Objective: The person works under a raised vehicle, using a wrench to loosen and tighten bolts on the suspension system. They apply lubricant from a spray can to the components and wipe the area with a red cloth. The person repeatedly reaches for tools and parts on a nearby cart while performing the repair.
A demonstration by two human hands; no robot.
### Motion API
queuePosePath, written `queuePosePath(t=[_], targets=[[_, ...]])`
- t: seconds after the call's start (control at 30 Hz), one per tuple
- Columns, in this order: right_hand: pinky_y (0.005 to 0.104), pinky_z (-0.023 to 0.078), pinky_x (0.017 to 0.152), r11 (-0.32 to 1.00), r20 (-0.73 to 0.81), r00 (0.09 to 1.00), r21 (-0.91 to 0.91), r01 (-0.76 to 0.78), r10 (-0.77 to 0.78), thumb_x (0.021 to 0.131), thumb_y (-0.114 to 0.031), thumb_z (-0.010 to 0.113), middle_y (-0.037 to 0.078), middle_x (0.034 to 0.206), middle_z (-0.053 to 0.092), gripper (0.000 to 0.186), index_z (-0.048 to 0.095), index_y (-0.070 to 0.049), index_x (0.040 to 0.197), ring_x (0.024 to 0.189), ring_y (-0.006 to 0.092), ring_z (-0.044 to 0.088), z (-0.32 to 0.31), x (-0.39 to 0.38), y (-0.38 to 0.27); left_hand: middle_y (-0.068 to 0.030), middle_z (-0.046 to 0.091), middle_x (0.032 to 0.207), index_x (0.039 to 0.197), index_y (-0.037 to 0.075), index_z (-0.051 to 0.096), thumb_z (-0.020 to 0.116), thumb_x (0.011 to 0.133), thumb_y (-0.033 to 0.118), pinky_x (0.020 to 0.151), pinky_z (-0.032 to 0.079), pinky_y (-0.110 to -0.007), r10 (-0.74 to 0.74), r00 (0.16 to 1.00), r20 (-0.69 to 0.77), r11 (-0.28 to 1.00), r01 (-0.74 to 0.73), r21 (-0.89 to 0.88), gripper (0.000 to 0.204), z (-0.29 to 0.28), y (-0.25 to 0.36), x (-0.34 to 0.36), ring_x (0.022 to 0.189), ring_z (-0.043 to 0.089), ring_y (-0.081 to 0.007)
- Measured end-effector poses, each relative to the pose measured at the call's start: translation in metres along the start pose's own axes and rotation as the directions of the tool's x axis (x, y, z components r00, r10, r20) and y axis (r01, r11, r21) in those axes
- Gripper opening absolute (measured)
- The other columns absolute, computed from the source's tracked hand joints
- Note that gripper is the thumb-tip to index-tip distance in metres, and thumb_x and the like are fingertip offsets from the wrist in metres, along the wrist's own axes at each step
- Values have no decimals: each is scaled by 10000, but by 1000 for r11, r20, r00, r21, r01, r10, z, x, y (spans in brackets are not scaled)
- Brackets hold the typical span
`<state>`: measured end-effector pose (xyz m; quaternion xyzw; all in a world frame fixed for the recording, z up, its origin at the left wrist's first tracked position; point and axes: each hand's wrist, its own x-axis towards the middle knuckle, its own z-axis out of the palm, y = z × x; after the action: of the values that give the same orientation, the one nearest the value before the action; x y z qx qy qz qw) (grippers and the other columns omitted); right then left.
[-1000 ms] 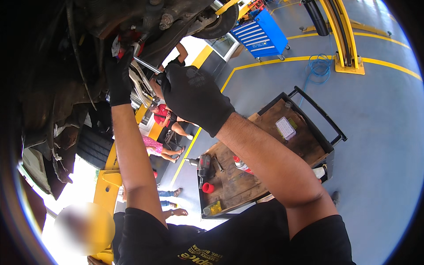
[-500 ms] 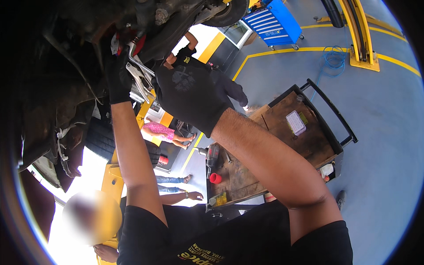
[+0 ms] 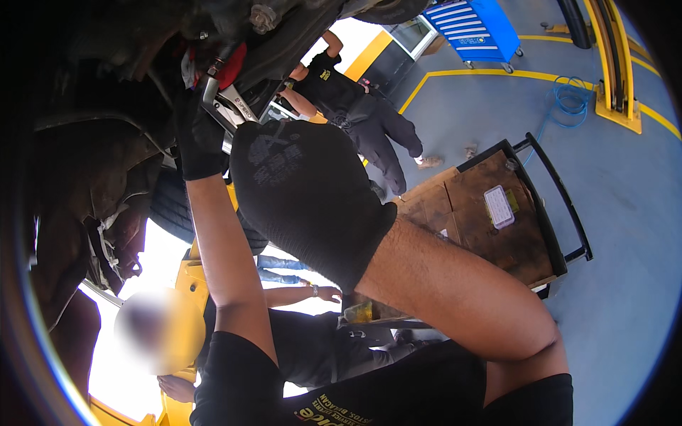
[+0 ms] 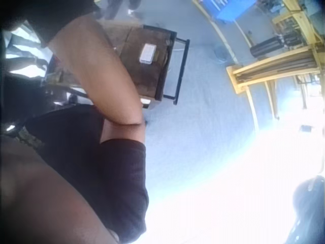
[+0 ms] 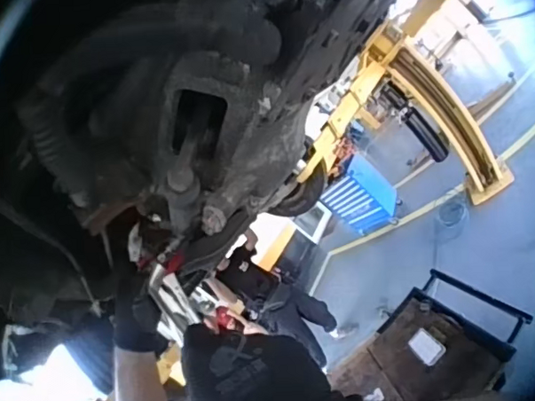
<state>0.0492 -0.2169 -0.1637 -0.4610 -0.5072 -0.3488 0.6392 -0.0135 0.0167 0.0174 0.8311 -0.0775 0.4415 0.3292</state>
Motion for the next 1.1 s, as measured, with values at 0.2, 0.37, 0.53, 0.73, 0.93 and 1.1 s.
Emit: queuePosePath(t=[0.2,0.37,0.53,0.73,0.93,1.1], targets=[[409,608,751,997,119,991,54,55,-62,903,-159,787,141,917,740,557,586,79,1365,844,277,751,-39,21,2,-143,571,1552,1621,5,438,727,964,35,1187,440,-379,50,999,1,991,-50,122,718,8,3,3,1414,562,-259],[405,608,708,999,64,997,9,45,-46,892,-120,761,147,923,736,510,595,79,1332,827,281,753,-21,12,1,-139,583,1533,1610,2,444,752,931,-20,1194,426,-372,109,993,46,941,-118,317,746,18,10,11,1409,557,-262],[400,608,664,998,7,999,-54,36,-35,881,-80,735,152,929,732,466,604,79,1299,810,285,756,-9,5,3,-144,570,1548,1605,14,455,766,892,-38,1202,425,-380,179,975,132,847,-221,484,780,9,13,7,1417,554,-271],[401,580,617,983,-26,992,-137,118,-122,910,-91,716,142,888,708,437,609,64,1304,739,272,731,0,0,14,-147,552,1565,1604,24,461,762,847,-58,1210,424,-384,56,998,-6,984,-54,169,819,9,12,10,1434,546,-281],[396,542,591,998,-73,997,-67,-1,-4,974,-171,724,128,852,696,365,621,39,1254,709,268,706,24,-7,18,-149,544,1571,1604,28,462,751,818,-71,1215,423,-385,49,998,28,979,-54,199,844,8,19,10,1452,532,-286],[395,541,598,999,-118,992,-7,-47,46,1003,-313,763,129,840,688,457,615,37,1256,698,282,694,55,-15,30,-154,543,1573,1599,22,465,739,788,-80,1212,428,-385,57,998,25,975,-61,215,862,15,22,6,1469,518,-286]])
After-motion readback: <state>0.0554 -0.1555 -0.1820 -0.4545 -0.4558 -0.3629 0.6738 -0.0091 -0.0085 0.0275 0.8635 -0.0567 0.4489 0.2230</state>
